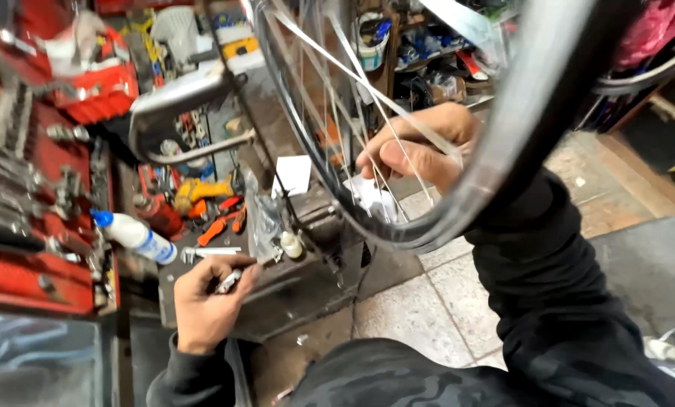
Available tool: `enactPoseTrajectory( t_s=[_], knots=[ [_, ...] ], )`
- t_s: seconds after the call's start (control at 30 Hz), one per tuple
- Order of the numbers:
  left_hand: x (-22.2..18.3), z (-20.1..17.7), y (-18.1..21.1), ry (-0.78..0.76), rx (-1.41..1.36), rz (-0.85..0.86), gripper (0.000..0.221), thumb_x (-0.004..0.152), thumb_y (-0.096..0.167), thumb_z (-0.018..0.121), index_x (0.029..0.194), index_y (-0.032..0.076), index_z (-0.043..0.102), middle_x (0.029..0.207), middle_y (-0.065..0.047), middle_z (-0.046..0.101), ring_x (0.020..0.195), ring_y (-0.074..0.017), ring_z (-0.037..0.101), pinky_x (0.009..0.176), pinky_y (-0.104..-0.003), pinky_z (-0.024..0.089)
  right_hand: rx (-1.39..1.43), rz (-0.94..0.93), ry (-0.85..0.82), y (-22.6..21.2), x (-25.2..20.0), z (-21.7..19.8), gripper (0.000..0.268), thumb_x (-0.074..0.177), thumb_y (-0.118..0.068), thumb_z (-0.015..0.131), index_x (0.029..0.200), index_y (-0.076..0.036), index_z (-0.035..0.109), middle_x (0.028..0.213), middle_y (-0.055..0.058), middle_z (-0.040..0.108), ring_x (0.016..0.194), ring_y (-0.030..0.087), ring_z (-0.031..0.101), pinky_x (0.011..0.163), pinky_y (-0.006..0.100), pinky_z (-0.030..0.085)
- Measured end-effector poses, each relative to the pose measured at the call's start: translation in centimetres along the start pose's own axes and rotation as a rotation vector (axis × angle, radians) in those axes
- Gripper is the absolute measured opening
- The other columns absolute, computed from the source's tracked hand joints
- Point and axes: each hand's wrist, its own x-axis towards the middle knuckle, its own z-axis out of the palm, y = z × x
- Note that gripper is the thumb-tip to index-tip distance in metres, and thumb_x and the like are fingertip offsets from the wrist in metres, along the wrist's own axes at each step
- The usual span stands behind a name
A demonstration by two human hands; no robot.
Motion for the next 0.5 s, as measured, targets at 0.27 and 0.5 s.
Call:
enactPoseTrajectory(
  t_s=[0.27,0.5],
  knots=[
    [-0.7,0.7,2.2,0.033,0.054,0.027,0.039,0.085,-0.001,0.079,0.072,0.005,0.043,0.094,-0.007,0.076,0.08,-0.0031,0.057,0.069,-0.02,0.047,-0.001,-0.352,-0.186,0.3,1.0,-3.6,0.024,0.114,-0.022,0.062,0.111,0.0,0.07,0.097,0.003,0.072,0.086,0.013,0.069,0.083,0.028,0.059],
    [-2.8,-0.6,1.9,0.127,0.082,-0.063,0.038,0.085,-0.002,0.08,0.072,0.004,0.044,0.093,-0.009,0.076,0.08,-0.0044,0.056,0.069,-0.021,0.047,0.154,-0.198,-0.266,6.2,2.0,-1.0,0.023,0.11,-0.021,0.063,0.099,-0.002,0.071,0.084,0.003,0.068,0.078,0.011,0.06,0.071,0.025,0.053]
  ],
)
